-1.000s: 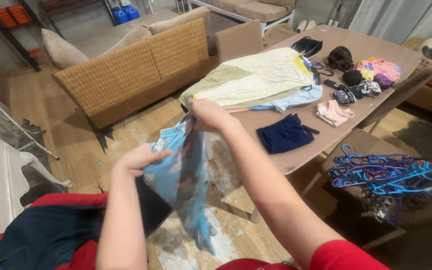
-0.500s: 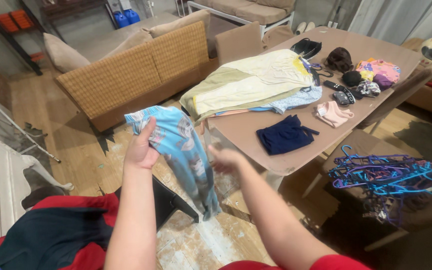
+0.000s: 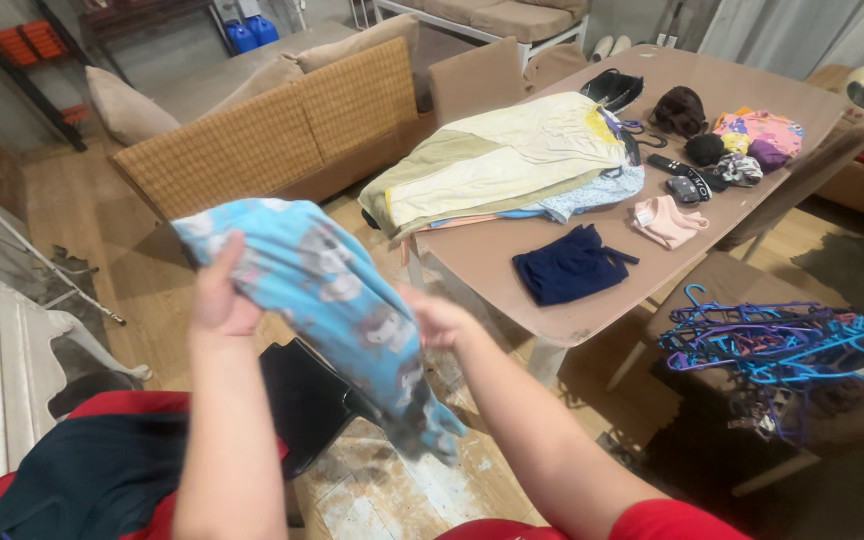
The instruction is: The person organizes a pile of laundry on a table by placing a blue tank top, a red shirt, a dark shirt, and a pair of yellow patterned pants onto hangers.
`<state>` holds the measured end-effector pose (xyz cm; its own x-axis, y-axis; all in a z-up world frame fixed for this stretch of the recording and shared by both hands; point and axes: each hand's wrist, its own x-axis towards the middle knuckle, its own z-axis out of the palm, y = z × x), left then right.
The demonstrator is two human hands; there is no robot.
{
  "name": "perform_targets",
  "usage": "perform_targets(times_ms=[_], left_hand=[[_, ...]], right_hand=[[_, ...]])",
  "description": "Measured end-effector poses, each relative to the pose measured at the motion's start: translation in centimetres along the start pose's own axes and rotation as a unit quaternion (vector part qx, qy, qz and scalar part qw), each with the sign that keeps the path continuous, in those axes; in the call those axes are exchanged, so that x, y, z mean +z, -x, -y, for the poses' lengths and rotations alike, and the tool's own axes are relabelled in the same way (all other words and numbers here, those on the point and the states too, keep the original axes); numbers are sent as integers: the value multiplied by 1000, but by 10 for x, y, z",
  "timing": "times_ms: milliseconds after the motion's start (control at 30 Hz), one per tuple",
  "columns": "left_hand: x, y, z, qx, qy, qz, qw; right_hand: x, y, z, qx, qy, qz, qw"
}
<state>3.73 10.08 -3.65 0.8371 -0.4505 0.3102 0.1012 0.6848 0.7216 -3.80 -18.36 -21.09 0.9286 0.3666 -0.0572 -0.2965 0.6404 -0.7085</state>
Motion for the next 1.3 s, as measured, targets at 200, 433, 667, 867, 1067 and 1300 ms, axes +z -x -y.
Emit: perform_targets(times_ms=[200,433,667,867,1067,1300], left_hand=[[-38,3,-45,34,-25,18,999],[-68,19,-78,94,-81,7,992],[-42,29,-102,127,-72,34,989],[-17,4,-117,216,-158,102,958],[-34,-9,-11,106,-70,-92,988],[-28,68,124,-189,181,65,963]], right_hand=[[-20,-16,54,-128,203,-11,971],[-2,-4,89,-73,559,-203,801],[16,27,95,-198,447,104,866],[64,47,82,-124,42,135,982],[66,11,76,-48,-166,217,961],[-47,-41,65,-73,-320,22,945]])
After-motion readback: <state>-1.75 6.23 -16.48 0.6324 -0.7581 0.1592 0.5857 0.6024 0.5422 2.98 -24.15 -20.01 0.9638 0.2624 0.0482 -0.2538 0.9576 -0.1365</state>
